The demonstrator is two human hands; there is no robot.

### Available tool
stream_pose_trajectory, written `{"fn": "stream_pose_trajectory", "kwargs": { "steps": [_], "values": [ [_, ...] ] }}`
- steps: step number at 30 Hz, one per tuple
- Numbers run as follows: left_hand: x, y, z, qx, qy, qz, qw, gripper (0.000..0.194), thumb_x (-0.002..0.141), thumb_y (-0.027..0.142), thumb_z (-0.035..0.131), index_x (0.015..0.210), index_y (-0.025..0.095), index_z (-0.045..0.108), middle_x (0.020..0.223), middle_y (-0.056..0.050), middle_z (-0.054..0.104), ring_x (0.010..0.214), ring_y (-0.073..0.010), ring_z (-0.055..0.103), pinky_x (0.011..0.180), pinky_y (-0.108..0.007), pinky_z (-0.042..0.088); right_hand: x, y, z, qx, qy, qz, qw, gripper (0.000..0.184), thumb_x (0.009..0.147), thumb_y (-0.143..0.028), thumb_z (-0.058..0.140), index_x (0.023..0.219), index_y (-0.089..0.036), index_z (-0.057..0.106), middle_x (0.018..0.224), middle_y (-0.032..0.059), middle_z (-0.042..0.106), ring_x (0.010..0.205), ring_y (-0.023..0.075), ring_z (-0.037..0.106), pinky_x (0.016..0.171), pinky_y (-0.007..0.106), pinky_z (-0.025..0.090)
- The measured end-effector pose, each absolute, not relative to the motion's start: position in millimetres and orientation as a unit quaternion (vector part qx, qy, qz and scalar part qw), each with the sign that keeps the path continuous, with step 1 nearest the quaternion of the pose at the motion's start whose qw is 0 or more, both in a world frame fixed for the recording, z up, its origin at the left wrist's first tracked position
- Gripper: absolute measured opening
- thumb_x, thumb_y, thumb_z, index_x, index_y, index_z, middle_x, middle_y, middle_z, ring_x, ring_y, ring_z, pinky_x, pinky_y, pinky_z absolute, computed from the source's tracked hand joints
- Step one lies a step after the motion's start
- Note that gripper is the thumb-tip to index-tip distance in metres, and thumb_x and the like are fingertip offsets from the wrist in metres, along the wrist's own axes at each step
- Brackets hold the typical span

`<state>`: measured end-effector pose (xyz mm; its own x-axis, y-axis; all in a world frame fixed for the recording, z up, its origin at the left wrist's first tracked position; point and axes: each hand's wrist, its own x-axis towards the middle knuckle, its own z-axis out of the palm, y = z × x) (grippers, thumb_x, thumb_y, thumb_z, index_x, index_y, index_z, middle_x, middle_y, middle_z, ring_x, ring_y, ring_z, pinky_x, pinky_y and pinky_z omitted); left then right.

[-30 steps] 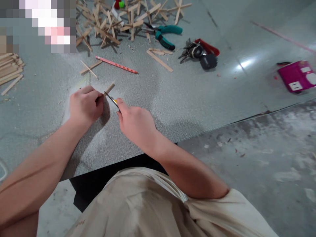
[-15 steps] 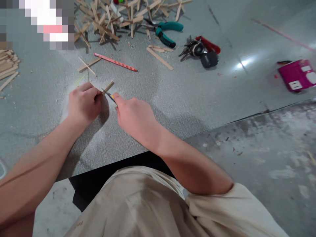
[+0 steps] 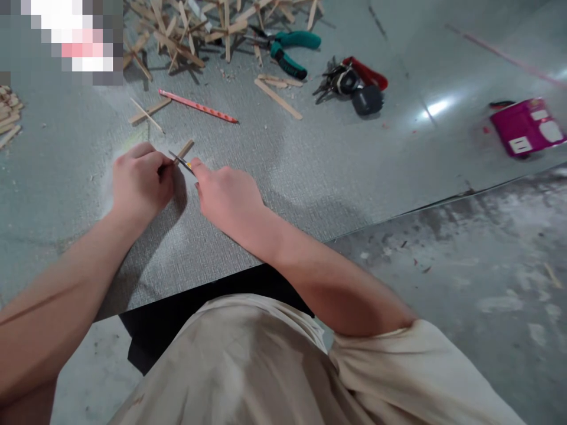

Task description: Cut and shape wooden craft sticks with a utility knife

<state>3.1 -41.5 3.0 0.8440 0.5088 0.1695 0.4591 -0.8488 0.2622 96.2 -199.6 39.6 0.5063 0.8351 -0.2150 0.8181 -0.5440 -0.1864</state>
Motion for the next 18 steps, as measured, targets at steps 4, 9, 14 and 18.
{"fn": "stream_pose_trajectory", "kwargs": {
  "steps": [4, 9, 14, 18],
  "values": [
    [2.9, -42.9, 0.1, 0.952, 0.25, 0.148, 0.093, 0.023, 0.091, 0.021, 0.049, 0.077, 0.024, 0.067, 0.089, -0.008, 0.071, 0.077, -0.0218, 0.065, 0.069, -0.037, 0.05, 96.4, -199.1, 39.0, -0.866, -0.478, 0.137, 0.044, 0.053, 0.108, -0.029, 0.044, 0.16, -0.024, 0.047, 0.102, 0.0122, 0.079, 0.086, 0.028, 0.074, 0.068, 0.032, 0.041],
    [5.9, -46.1, 1.3, 0.94, 0.298, 0.109, 0.126, 0.02, 0.093, 0.024, 0.05, 0.084, 0.023, 0.068, 0.1, -0.011, 0.07, 0.093, -0.0267, 0.069, 0.082, -0.04, 0.051, 95.7, -201.5, 39.0, -0.866, -0.481, 0.13, 0.04, 0.052, 0.108, -0.029, 0.042, 0.159, -0.024, 0.047, 0.101, 0.0119, 0.078, 0.089, 0.0296, 0.075, 0.068, 0.032, 0.042],
    [9.7, -48.4, 1.8, 0.934, 0.317, 0.096, 0.138, 0.014, 0.093, 0.027, 0.054, 0.091, 0.024, 0.068, 0.106, -0.012, 0.07, 0.107, -0.0311, 0.068, 0.087, -0.041, 0.052, 93.5, -201.5, 37.9, -0.865, -0.485, 0.126, 0.009, 0.055, 0.108, -0.026, 0.039, 0.163, -0.021, 0.041, 0.101, 0.0136, 0.077, 0.09, 0.0318, 0.075, 0.071, 0.034, 0.045],
    [9.9, -46.5, -2.9, 0.933, 0.311, 0.108, 0.142, 0.014, 0.094, 0.026, 0.054, 0.09, 0.023, 0.067, 0.102, -0.013, 0.069, 0.109, -0.0332, 0.068, 0.088, -0.042, 0.052, 91.0, -203.3, 36.9, -0.866, -0.483, 0.129, -0.001, 0.055, 0.109, -0.028, 0.036, 0.164, -0.021, 0.04, 0.1, 0.0144, 0.077, 0.085, 0.0303, 0.074, 0.07, 0.035, 0.045]
  ]
}}
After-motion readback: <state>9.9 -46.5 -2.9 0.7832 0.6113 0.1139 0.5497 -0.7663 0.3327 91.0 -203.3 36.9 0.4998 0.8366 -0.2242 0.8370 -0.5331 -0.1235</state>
